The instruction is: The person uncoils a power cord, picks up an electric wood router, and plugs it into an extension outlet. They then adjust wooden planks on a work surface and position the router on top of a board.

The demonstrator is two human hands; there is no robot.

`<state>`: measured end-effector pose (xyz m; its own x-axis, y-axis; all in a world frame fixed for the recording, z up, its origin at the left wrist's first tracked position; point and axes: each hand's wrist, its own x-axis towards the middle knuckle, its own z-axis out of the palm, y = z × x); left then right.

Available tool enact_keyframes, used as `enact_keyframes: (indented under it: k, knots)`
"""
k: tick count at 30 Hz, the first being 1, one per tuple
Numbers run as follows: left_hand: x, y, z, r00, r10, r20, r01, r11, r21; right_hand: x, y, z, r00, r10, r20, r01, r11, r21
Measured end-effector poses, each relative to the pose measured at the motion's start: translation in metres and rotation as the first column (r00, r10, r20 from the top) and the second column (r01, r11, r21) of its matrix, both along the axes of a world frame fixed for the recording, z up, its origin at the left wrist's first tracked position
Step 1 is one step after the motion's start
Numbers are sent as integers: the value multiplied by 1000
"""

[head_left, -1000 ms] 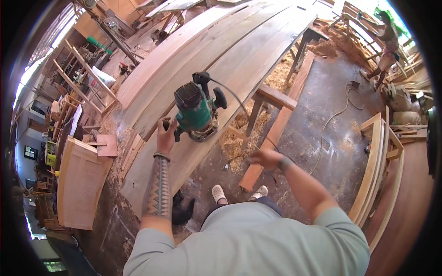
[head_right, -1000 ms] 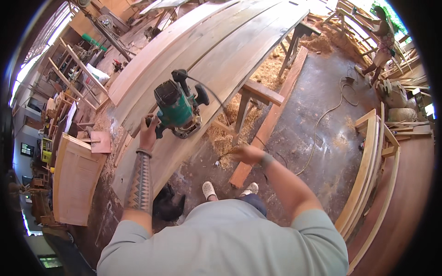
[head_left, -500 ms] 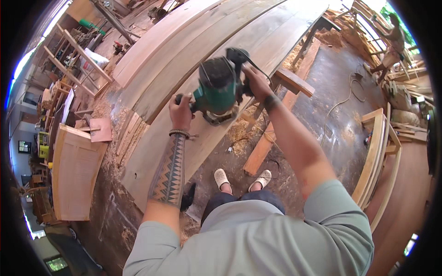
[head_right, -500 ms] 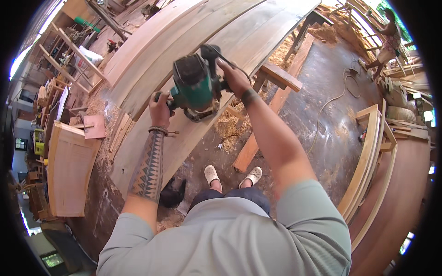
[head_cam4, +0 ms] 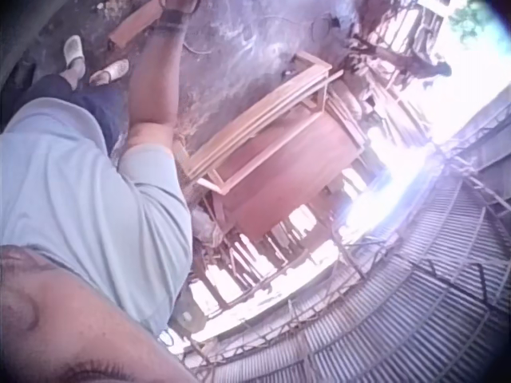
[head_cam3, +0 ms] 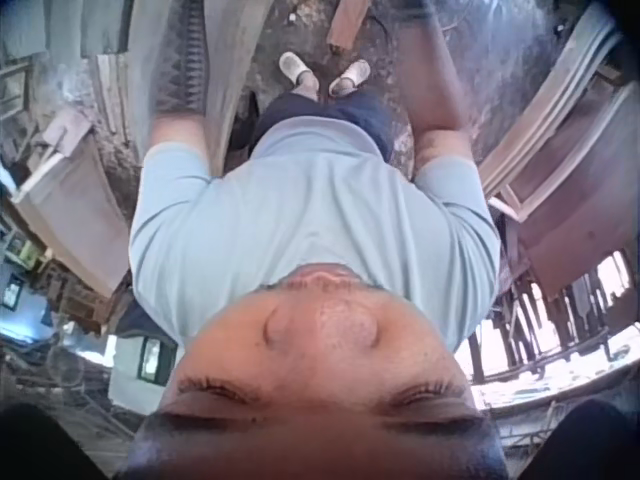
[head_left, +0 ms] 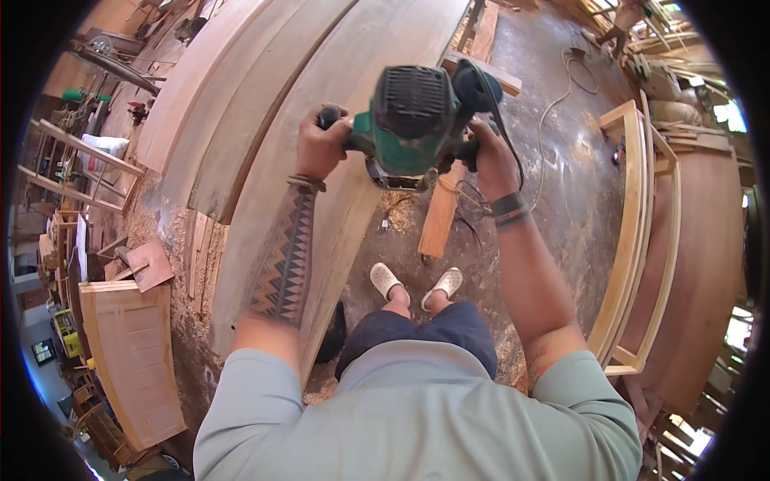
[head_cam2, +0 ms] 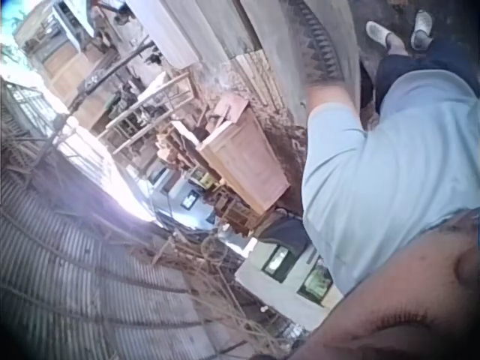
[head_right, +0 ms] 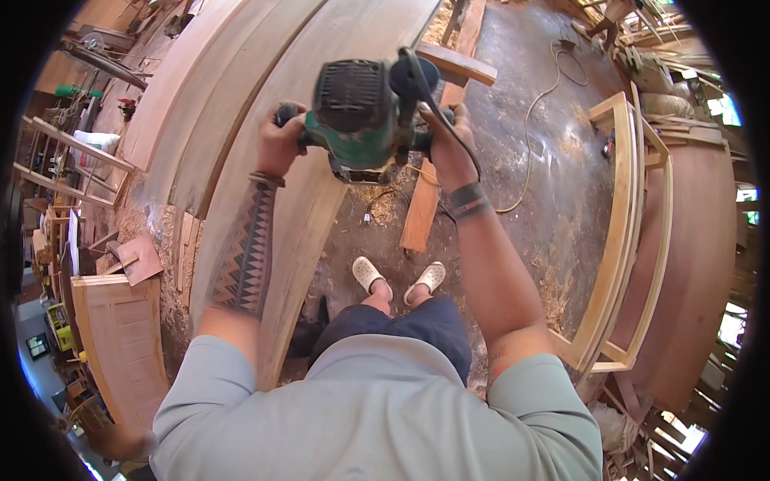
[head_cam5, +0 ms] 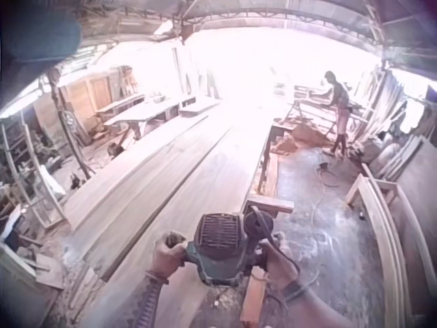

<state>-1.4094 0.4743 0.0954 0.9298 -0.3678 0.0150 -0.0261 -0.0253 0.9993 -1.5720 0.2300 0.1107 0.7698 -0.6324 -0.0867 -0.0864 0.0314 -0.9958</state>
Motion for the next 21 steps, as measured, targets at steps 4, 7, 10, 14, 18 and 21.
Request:
enact_keyframes:
  k: [4,7,10,14,18,21]
  knots:
    - [9,11,0,996,-58,-68,54,996,-67,6,6,-6,1000,-9,26,8,999,32]
    - [16,14,-3,1000,6,26,-5,999,-45,0,14,-14,988,59,144,-58,998,-8]
    - [20,3,-11,982,56,182,-35,993,-114,-7,15,-44,938,45,344,-92,988,121]
    - [28,9,-14,903,33,428,-33,999,-6,-11,24,-57,895,245,373,110,690,-716]
    - [35,12,-22,988,-6,153,40,975,-220,-10,35,-52,922,48,385,43,974,-223]
    - [16,-5,-20,967,52,248,24,955,-294,-13,56,-40,932,-115,343,57,983,174]
